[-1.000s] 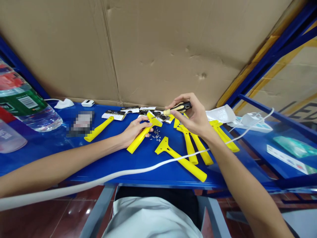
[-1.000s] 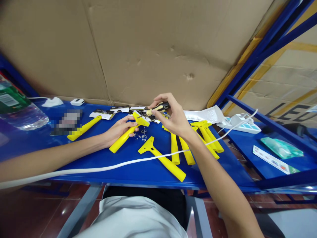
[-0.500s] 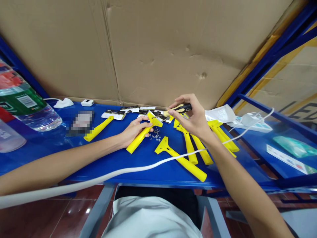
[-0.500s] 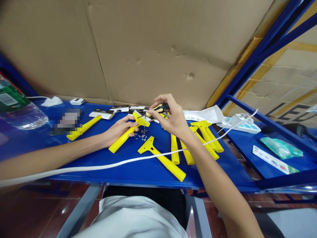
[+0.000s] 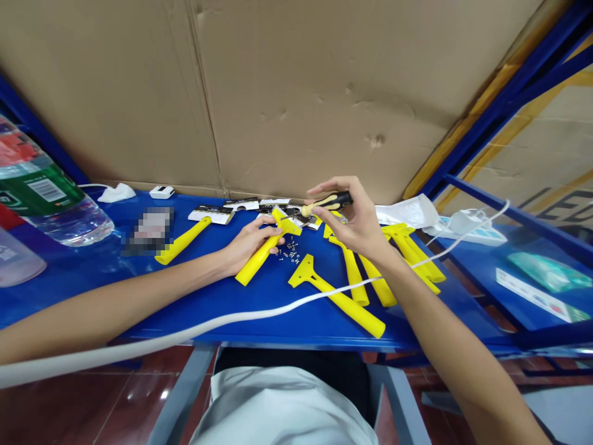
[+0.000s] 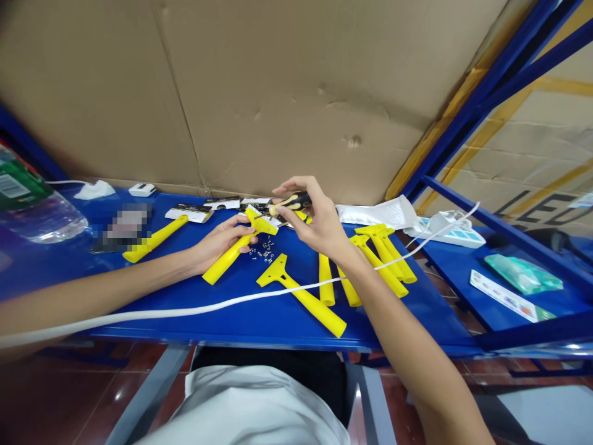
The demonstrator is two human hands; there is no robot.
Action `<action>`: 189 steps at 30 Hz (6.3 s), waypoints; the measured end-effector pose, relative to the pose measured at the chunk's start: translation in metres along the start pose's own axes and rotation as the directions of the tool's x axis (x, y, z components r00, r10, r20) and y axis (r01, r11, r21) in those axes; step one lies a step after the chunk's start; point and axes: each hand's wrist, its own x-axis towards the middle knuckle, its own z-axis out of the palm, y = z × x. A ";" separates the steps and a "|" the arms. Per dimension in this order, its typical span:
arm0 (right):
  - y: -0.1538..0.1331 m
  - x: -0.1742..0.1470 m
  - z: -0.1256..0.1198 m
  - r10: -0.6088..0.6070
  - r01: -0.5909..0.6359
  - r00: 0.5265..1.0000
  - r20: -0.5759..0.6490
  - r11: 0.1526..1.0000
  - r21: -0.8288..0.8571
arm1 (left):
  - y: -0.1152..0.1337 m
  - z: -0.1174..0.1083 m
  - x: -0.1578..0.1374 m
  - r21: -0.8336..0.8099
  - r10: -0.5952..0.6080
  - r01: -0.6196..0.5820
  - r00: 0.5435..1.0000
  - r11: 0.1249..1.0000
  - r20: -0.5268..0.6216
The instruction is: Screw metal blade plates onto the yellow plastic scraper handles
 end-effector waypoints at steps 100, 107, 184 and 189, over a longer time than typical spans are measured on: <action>0.016 -0.006 0.002 0.024 -0.027 0.996 0.090 0.999 0.029 | -0.001 -0.007 0.005 -0.010 0.006 -0.007 1.000 1.000 -0.013; 0.015 -0.006 0.002 0.058 -0.059 0.998 -0.006 0.993 -0.106 | -0.001 -0.004 0.003 0.002 0.012 -0.012 1.000 1.000 -0.015; 0.012 -0.007 0.009 -0.024 0.023 1.000 -0.012 0.994 -0.105 | -0.001 -0.005 0.002 0.013 0.031 -0.031 0.999 0.999 -0.019; 0.011 -0.005 0.007 0.048 -0.065 0.995 -0.089 0.976 -0.208 | 0.000 -0.002 0.001 0.037 0.034 -0.032 0.997 0.999 -0.063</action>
